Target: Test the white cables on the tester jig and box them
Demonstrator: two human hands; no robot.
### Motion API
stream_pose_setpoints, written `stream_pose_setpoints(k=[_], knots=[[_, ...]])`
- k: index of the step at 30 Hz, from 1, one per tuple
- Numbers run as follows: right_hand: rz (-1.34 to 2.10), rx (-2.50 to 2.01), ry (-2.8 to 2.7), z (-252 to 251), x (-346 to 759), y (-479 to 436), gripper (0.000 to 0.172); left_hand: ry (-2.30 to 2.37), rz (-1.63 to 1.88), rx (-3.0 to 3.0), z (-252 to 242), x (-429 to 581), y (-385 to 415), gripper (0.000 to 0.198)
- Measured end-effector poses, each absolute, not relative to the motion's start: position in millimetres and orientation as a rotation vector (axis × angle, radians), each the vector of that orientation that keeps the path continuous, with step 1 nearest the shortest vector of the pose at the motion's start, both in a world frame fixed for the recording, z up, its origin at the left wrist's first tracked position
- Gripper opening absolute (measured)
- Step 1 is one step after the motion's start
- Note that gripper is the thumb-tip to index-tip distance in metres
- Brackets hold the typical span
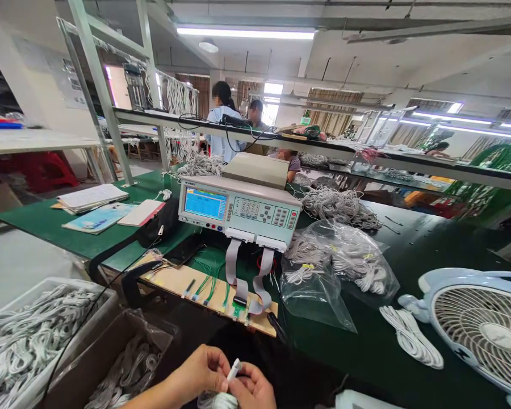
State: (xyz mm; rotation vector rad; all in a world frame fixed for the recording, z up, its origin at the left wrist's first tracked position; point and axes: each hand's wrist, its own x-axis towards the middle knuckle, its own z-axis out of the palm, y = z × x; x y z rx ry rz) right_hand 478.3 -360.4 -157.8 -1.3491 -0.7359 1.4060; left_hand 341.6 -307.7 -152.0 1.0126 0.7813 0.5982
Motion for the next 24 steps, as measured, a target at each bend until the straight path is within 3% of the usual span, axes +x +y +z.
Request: stream_pose_setpoints(k=[4,8,13,24], knots=[[1.327,-1.413,-0.879,-144.1,473.6,-359.9,0.026,0.911,0.773,0.968,-152.3,347.6,-312.1,0.029],[1.136,-1.474,-0.924,-127.4,476.3,-351.3,0.025,0.887,0.918,0.898,-137.6,352.4,-310.6,0.023],[1.078,-1.53,-0.982,-125.0,491.4,-336.4,0.028,0.816,0.833,0.907,-128.2,352.3,-301.4,0.019],[1.204,-1.459,-0.849,-126.8,488.8,-314.7,0.026,0.95,0.756,0.864,-125.8,337.6,-276.3,0.031]])
